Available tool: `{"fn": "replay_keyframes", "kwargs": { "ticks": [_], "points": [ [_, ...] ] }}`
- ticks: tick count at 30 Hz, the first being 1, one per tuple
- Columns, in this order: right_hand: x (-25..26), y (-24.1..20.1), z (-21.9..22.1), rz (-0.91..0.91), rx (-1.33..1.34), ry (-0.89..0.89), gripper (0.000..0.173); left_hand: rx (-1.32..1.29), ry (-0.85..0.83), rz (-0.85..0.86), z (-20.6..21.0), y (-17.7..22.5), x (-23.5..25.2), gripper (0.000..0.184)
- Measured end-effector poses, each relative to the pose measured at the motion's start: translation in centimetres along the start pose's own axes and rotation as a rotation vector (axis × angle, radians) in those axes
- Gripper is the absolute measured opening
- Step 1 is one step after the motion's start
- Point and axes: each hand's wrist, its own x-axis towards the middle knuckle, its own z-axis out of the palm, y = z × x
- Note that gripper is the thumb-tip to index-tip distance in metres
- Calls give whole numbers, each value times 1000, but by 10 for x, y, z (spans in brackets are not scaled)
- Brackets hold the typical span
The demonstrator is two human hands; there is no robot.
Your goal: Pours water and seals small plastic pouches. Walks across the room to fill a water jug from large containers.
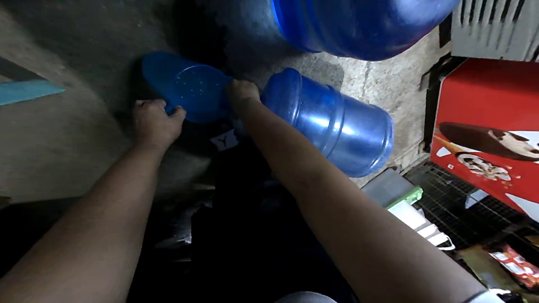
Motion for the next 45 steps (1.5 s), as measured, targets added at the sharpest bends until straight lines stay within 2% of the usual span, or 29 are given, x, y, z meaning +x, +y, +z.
{"fn": "replay_keyframes", "kwargs": {
  "ticks": [5, 8, 13, 16, 19, 23, 26, 28, 31, 35, 37, 39, 40, 42, 43, 45],
  "points": [
    [-17, 4, -6, -57, -38, 3, 54, -54, 21, 8, -6, -7, -12, 43],
    [-37, 10, -16, -107, -72, 19, 56, -110, 19, -5, -15, -4, -31, 43],
    [-90, 31, -29, -158, -93, 78, 56, -210, 22, -22, -19, 17, -73, 40],
    [-132, 60, -31, -186, -37, 139, 60, -262, 5, 18, -17, 36, -100, 38],
    [-168, 118, -27, -242, 70, 291, 70, -332, -27, 40, -11, 56, -127, 34],
    [-224, 233, 4, -404, 160, 465, 84, -397, -74, 124, -4, 71, -158, 31],
    [-270, 297, 48, -447, 126, 467, 69, -393, -108, 126, 4, 72, -176, 33],
    [-301, 336, 74, -405, 55, 493, 71, -388, -106, 75, 5, 75, -189, 34],
    [-338, 399, 91, -219, -33, 510, 90, -434, -84, 13, 1, 82, -208, 31],
    [-356, 470, 101, 46, -176, 320, 106, -534, -23, -51, 3, 88, -220, 32],
    [-361, 473, 105, 171, -210, 207, 108, -562, 12, -96, -1, 91, -231, 32],
    [-362, 458, 94, 327, -171, 192, 101, -619, 59, -132, -7, 96, -245, 33],
    [-364, 450, 85, 409, -130, 255, 94, -658, 88, -144, -11, 100, -254, 32],
    [-365, 432, 58, 520, -22, 492, 76, -728, 143, -162, -21, 107, -276, 31],
    [-365, 417, 37, 509, 39, 620, 67, -762, 169, -172, -26, 110, -289, 30],
    [-364, 376, -10, 353, 149, 795, 53, -855, 218, -202, -37, 117, -315, 30]
  ]
}}
